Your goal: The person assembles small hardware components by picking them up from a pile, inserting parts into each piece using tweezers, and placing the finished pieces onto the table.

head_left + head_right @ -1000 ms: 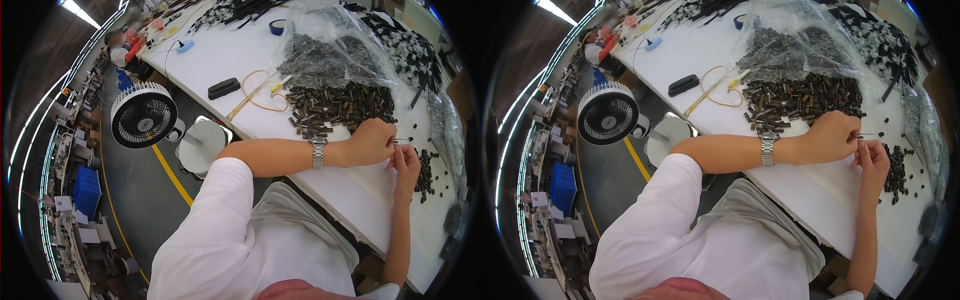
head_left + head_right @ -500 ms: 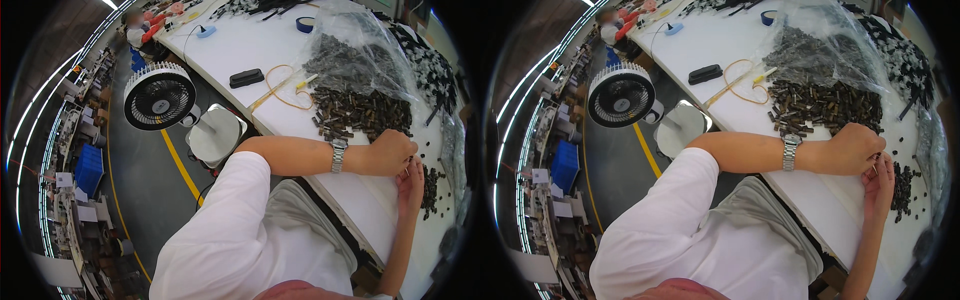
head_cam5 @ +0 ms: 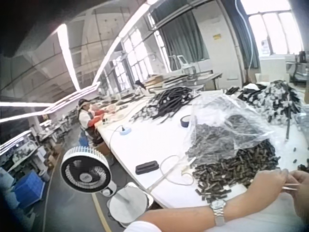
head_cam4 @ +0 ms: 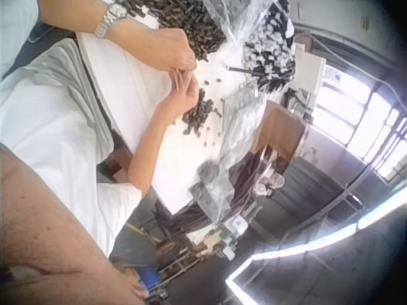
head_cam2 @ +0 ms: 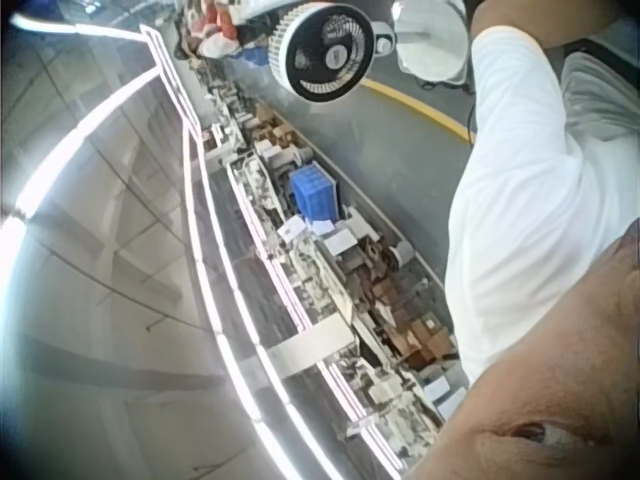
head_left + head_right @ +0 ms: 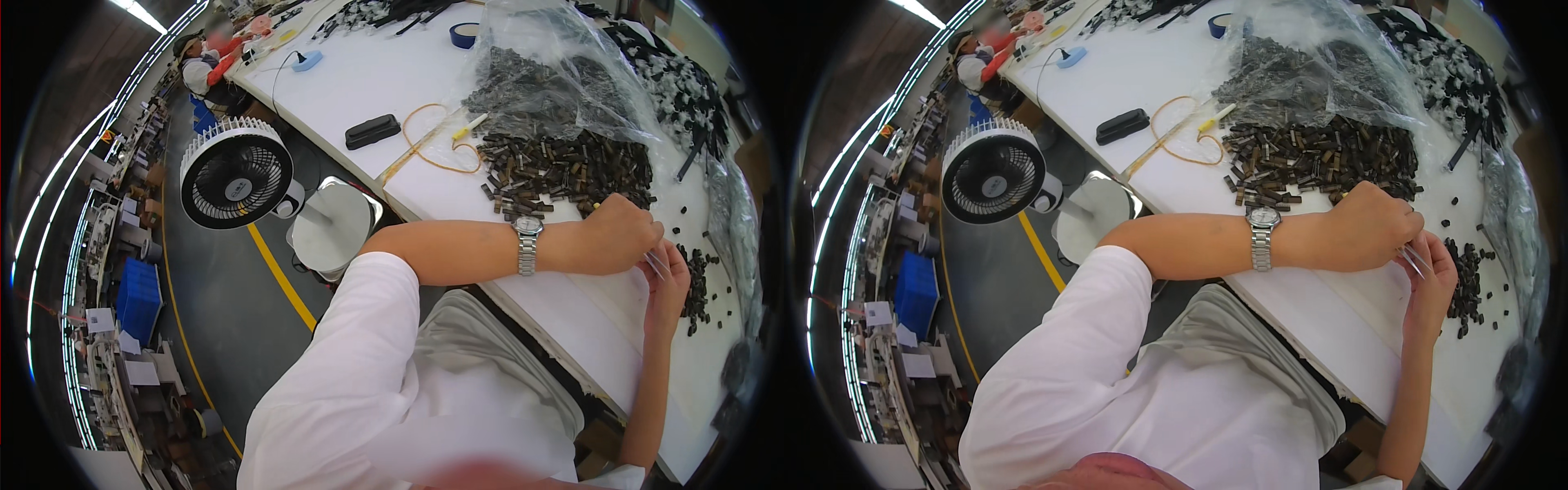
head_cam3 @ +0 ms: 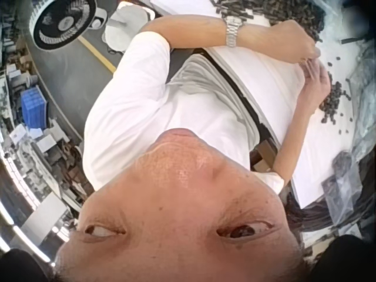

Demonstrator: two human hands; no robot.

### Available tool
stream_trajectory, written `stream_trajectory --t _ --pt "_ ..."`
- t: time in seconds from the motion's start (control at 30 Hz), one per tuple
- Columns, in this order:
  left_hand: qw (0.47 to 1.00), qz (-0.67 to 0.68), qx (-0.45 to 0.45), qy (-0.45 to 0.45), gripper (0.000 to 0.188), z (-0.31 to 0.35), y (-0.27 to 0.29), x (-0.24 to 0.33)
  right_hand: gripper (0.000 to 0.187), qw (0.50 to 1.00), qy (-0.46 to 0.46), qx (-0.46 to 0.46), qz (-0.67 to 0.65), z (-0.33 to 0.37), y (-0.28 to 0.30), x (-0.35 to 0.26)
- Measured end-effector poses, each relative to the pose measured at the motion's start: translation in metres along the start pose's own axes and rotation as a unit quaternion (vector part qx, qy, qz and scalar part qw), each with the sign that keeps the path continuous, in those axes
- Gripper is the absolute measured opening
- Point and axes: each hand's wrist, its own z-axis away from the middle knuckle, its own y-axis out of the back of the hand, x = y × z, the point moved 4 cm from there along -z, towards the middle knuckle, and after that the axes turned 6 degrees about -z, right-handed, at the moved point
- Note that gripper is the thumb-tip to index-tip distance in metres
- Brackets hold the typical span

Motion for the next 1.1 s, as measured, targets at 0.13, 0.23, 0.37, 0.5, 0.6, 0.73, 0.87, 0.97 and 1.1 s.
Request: stream_trajectory --t 0.13,0.23,0.37,0.5,0.6,0.73,0.87,0.97,1.1 --pt "0.998 0.057 0.019 0.013 0.019 -0.002 -0.001 0.0 0.026 0.997 0.04 -0.037 0.051 0.008 -0.004 -0.009" --pt "0.997 0.07 0.027 0.026 0.015 -0.002 0.001 -0.009 0.025 0.999 0.003 -0.036 0.04 0.009 -0.014 -0.018" --pt "0.984 0.155 -0.028 0.086 0.014 -0.005 0.007 -0.022 0.02 0.997 -0.021 -0.064 -0.027 0.004 -0.013 -0.02" --pt "0.955 0.244 -0.092 0.14 0.015 -0.011 0.009 -0.017 0.022 0.996 -0.002 -0.08 -0.029 0.004 -0.009 -0.02" --pt "0.91 0.345 -0.133 0.188 0.015 -0.014 0.005 -0.024 0.02 0.993 -0.015 -0.091 -0.067 0.005 -0.002 -0.023" --pt "0.887 0.386 -0.16 0.195 0.014 -0.013 0.002 -0.034 0.02 0.992 0.001 -0.123 -0.024 0.01 -0.003 -0.032" --pt "0.821 0.467 -0.217 0.246 0.018 -0.014 0.003 -0.034 0.019 0.986 0.007 -0.168 0.017 0.014 -0.005 -0.042" --pt "0.788 0.512 -0.239 0.246 0.018 -0.008 -0.003 -0.039 0.017 0.979 0.004 -0.201 0.031 0.013 -0.007 -0.048" --pt "0.75 0.563 -0.255 0.237 0.018 -0.005 -0.012 -0.04 0.013 0.974 0.002 -0.196 0.11 0.018 -0.009 -0.049"
